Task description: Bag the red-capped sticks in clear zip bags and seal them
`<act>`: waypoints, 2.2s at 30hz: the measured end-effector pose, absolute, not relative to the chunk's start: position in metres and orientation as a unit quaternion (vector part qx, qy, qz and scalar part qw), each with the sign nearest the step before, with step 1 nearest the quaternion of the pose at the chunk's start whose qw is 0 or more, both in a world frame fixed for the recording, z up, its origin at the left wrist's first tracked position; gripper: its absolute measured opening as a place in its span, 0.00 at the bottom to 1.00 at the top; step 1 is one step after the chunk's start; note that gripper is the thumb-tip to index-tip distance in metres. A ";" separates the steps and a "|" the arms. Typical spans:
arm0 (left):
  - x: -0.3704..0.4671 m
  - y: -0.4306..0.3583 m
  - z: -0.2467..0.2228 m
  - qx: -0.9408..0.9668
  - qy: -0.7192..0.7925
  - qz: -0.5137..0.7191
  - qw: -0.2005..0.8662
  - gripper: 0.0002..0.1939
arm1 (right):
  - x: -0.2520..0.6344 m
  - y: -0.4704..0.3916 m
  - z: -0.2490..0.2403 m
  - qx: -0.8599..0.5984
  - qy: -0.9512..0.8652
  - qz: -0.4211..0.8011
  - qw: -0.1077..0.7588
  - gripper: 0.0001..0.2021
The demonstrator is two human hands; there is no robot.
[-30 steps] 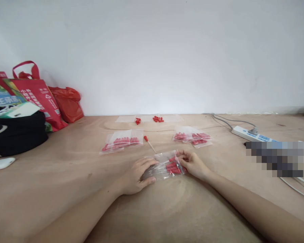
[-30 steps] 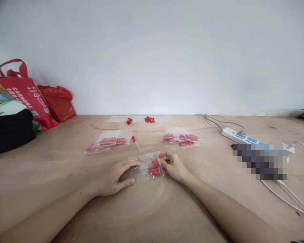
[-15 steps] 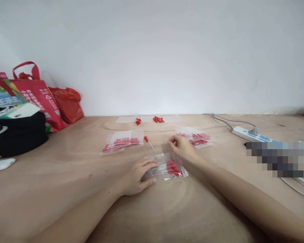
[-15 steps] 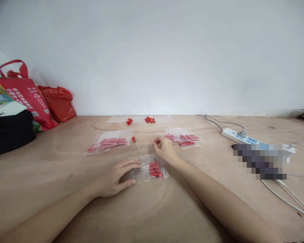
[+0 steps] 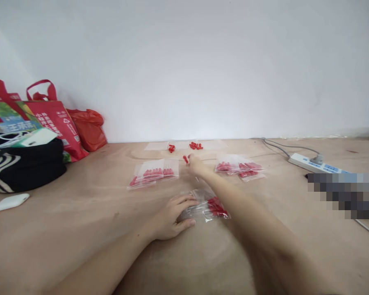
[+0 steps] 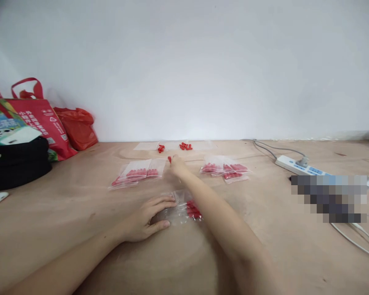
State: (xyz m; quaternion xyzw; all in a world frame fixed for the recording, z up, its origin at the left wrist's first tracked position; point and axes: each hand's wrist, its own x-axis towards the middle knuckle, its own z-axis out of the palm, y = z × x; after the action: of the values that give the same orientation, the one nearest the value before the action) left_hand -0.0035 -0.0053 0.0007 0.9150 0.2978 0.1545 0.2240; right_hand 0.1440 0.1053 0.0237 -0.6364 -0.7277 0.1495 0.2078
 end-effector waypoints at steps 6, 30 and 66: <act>-0.003 -0.005 0.001 0.913 0.306 0.152 0.222 0.20 | 0.229 0.074 0.017 -0.554 -0.639 0.171 0.505 0.25; -0.004 -0.004 -0.003 0.915 0.324 0.135 0.196 0.23 | 0.234 -0.008 -0.019 -0.481 -0.475 0.506 0.536 0.20; -0.004 -0.005 -0.001 0.918 0.318 0.138 0.193 0.22 | 0.246 0.018 -0.019 -0.546 -0.593 0.443 0.392 0.17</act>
State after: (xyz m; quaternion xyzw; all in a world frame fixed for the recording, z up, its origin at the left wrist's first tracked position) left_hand -0.0036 -0.0048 -0.0011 0.9180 0.3178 0.1377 0.1932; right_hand 0.2460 0.0184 -0.0187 -0.5456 -0.5935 0.4431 0.3922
